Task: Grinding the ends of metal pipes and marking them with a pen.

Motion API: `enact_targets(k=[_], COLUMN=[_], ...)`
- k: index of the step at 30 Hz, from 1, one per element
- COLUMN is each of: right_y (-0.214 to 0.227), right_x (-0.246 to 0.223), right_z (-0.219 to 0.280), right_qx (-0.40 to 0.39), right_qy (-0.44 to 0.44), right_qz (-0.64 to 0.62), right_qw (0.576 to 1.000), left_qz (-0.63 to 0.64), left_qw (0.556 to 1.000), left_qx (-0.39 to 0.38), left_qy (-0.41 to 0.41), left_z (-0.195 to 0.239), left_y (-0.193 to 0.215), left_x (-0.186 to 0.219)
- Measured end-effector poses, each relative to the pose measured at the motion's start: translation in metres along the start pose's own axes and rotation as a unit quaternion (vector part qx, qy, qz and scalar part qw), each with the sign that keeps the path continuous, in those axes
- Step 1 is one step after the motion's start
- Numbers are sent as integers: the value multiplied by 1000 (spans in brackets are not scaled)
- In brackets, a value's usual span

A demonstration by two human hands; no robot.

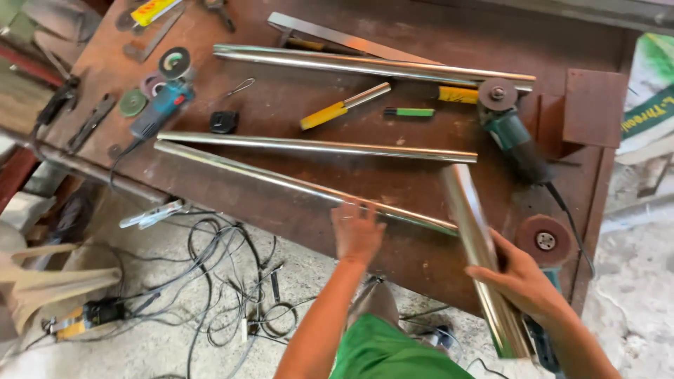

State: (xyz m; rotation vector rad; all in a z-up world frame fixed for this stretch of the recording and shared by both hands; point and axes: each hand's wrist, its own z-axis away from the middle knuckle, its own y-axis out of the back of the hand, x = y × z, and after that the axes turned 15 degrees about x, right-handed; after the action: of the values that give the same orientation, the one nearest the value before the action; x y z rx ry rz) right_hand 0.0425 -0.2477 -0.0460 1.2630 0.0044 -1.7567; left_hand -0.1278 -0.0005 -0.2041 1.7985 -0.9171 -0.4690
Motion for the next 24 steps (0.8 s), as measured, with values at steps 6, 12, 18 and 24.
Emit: enact_targets(k=[6, 12, 18, 24], right_y=[-80, -178, -201, -208], right_x=[-45, -98, -132, -151], right_z=[-67, -151, -177, -209], right_qx=[27, 24, 60, 31], right_qy=[201, 342, 360, 354], right_qz=[342, 413, 397, 408], right_qw=[917, 844, 842, 841], left_qz=[-19, 14, 20, 22], left_qw=[988, 998, 994, 989], left_qx=[-34, 51, 50, 139], left_qy=[148, 20, -96, -55], left_z=[-20, -46, -68, -105], left_y=[-15, -29, -58, -59], left_x=[-131, -195, -229, -235])
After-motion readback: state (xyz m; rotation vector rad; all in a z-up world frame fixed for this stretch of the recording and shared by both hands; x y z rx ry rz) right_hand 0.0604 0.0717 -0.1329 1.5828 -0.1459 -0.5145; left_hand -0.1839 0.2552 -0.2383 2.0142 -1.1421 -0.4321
